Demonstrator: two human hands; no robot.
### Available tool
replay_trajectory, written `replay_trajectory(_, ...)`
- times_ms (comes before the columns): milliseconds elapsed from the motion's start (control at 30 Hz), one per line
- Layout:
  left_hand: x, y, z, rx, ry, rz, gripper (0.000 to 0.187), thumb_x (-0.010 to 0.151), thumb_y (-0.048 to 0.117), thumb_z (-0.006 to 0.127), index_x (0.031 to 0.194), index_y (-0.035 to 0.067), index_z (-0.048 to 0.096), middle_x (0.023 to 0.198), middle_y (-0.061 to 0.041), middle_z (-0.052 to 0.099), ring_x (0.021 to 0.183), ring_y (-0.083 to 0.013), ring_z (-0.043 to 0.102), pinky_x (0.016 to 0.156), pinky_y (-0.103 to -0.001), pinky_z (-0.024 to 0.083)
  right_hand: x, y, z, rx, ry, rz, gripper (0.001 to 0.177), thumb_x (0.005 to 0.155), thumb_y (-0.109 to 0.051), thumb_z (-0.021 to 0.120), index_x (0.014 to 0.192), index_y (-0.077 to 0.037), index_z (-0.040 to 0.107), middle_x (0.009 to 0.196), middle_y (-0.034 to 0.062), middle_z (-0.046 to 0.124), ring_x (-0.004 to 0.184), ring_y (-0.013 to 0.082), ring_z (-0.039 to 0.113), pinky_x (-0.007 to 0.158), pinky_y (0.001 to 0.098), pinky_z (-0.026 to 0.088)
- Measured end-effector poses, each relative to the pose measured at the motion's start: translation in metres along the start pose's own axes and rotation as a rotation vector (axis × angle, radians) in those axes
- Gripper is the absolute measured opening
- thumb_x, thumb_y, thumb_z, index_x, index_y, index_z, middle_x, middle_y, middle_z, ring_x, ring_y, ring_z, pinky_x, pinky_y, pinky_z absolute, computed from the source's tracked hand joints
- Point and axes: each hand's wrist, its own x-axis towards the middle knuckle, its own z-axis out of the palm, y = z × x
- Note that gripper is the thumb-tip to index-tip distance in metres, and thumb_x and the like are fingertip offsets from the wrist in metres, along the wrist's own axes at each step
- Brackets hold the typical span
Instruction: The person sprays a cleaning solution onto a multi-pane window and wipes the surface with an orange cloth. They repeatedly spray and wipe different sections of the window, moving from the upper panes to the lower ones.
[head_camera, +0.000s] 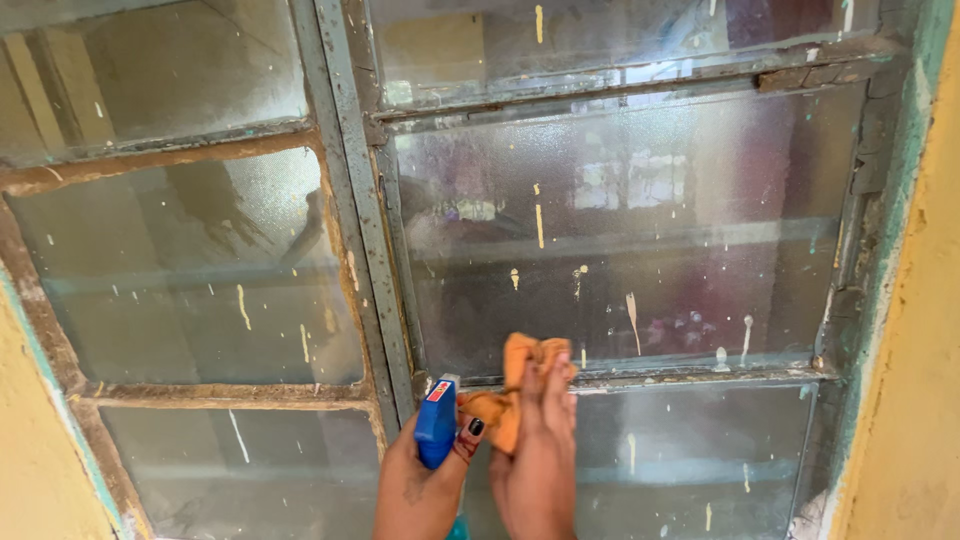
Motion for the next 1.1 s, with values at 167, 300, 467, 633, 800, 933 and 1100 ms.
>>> replay_trajectory(167,0.002,-0.005,-0.008,-0.074,0.0,-0.033,0.041,0.081,0.018,0.081,0.119,0.006,0.072,0.09,-0.001,0.072,0.082,-0.0085,0.066,0.076,-0.025,0.055,-0.001,0.017,-0.005,-0.062,0.125,-0.015,0.094,0.063,0.006,0.061,0.153,-0.001,0.036,0.162,0.0269,0.021,0.151,0.0427,0.022,0.123,0.0538,0.014)
replay_trajectory(300,0.004,-0.015,-0.018,-0.059,-0.008,0.018,0.041,0.082,0.017,0.082,0.12,0.005,0.072,0.089,-0.002,0.073,0.084,-0.0079,0.067,0.078,-0.024,0.055,-0.002,0.006,0.002,-0.02,0.189,-0.05,0.09,0.063,0.007,0.061,0.15,0.001,0.038,0.162,0.0317,0.022,0.15,0.0457,0.023,0.12,0.0545,0.016)
replay_trajectory(467,0.003,-0.023,-0.033,-0.043,-0.005,0.035,0.043,0.081,0.016,0.08,0.122,0.005,0.07,0.091,-0.001,0.075,0.084,-0.0066,0.068,0.078,-0.023,0.055,-0.007,-0.023,0.027,0.002,0.058,-0.088,0.098,0.055,0.009,0.063,0.15,-0.001,0.041,0.164,0.0305,0.022,0.149,0.0458,0.021,0.12,0.0542,0.014)
replay_trajectory(633,0.007,-0.017,-0.049,0.024,0.026,-0.037,0.042,0.081,0.016,0.082,0.12,0.005,0.071,0.086,-0.001,0.073,0.078,-0.0064,0.064,0.074,-0.022,0.053,-0.009,-0.012,0.028,0.051,0.213,-0.124,0.099,0.054,0.007,0.062,0.15,0.006,0.036,0.16,0.0315,0.024,0.147,0.0473,0.026,0.119,0.0562,0.016)
replay_trajectory(800,0.007,-0.027,-0.058,0.007,0.021,-0.041,0.042,0.082,0.017,0.082,0.121,0.006,0.071,0.087,0.0,0.073,0.079,-0.0065,0.064,0.074,-0.023,0.053,-0.008,-0.023,0.045,0.026,0.188,-0.09,0.088,0.062,0.007,0.064,0.147,0.004,0.04,0.161,0.0295,0.025,0.149,0.0458,0.026,0.12,0.0555,0.018)
replay_trajectory(933,0.014,-0.038,-0.065,0.001,0.039,0.022,0.043,0.081,0.016,0.082,0.12,0.003,0.069,0.09,-0.001,0.077,0.084,-0.0067,0.07,0.08,-0.024,0.056,-0.012,-0.047,0.07,0.059,-0.017,-0.178,0.082,0.068,0.006,0.066,0.147,-0.001,0.044,0.169,0.0252,0.025,0.155,0.0394,0.028,0.124,0.0527,0.019)
replay_trajectory(1100,0.011,-0.034,-0.074,0.041,0.012,-0.035,0.044,0.081,0.016,0.082,0.121,0.002,0.07,0.088,-0.003,0.075,0.083,-0.0076,0.069,0.079,-0.024,0.056,-0.006,-0.032,0.052,0.051,0.128,-0.135,0.096,0.06,0.009,0.062,0.152,0.005,0.036,0.164,0.0258,0.023,0.153,0.0425,0.022,0.123,0.0537,0.015)
